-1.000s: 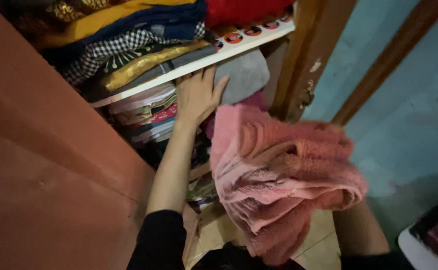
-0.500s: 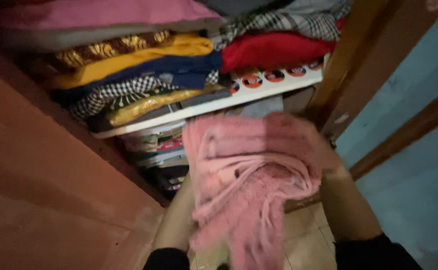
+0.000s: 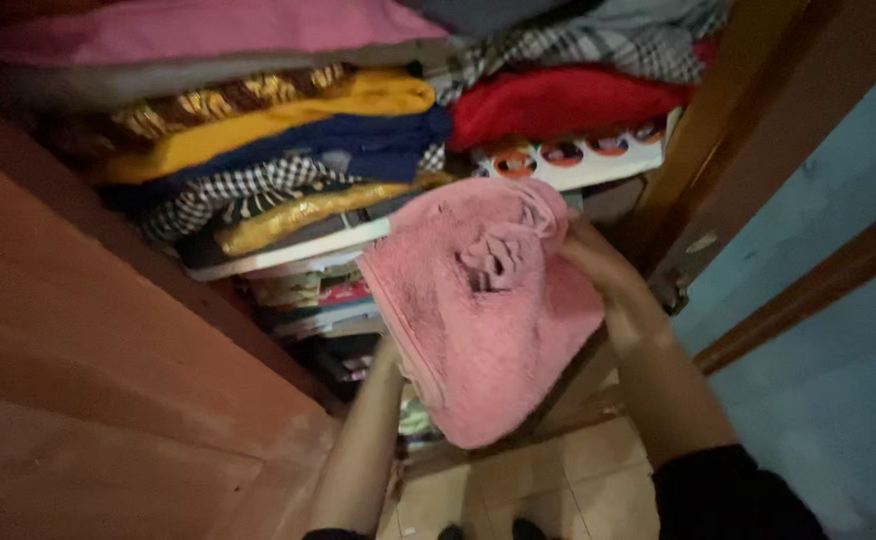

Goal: The person folds several towels and bed linens on a floral-patterned bed and then places them into a wooden wardrobe. The person handles green, maroon, gray, pink, purple, and patterned towels one at a time, folding each neatly before stacking them on shelves inside the wardrobe.

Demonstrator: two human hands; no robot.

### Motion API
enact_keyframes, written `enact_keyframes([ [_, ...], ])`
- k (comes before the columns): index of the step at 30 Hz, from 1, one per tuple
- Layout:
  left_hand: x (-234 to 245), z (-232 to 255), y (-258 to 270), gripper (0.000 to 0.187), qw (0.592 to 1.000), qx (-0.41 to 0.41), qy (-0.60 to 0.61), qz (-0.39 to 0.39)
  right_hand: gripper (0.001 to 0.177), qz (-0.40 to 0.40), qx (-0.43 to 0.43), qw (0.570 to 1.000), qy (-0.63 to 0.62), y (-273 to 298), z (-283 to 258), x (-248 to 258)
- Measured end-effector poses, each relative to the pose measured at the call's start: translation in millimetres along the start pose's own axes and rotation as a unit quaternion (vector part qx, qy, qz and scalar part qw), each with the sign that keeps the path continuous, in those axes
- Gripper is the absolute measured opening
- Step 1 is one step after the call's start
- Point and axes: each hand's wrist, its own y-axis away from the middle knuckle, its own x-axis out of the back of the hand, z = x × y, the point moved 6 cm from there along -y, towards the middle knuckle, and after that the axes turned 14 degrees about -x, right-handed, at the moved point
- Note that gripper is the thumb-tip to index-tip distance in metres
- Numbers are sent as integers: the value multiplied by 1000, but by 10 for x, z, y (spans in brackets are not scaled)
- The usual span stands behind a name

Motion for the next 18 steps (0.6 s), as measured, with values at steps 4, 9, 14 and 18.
enact_keyframes([
  [4,-48,757,-167,53,989,-99,-57,93,47,64,-91,994,-4,-154,456,279],
  [9,-565,2546,390,59,857,-380,-263,226,48,27,36,998,33,-173,475,504],
  [14,-1316,3206,222,73,756,-436,-485,-62,48,4,51,998,35,23,472,438],
  [18,-1280,3116,-46,79,818,-312,-477,-75,48,-3,62,997,35,60,413,409],
])
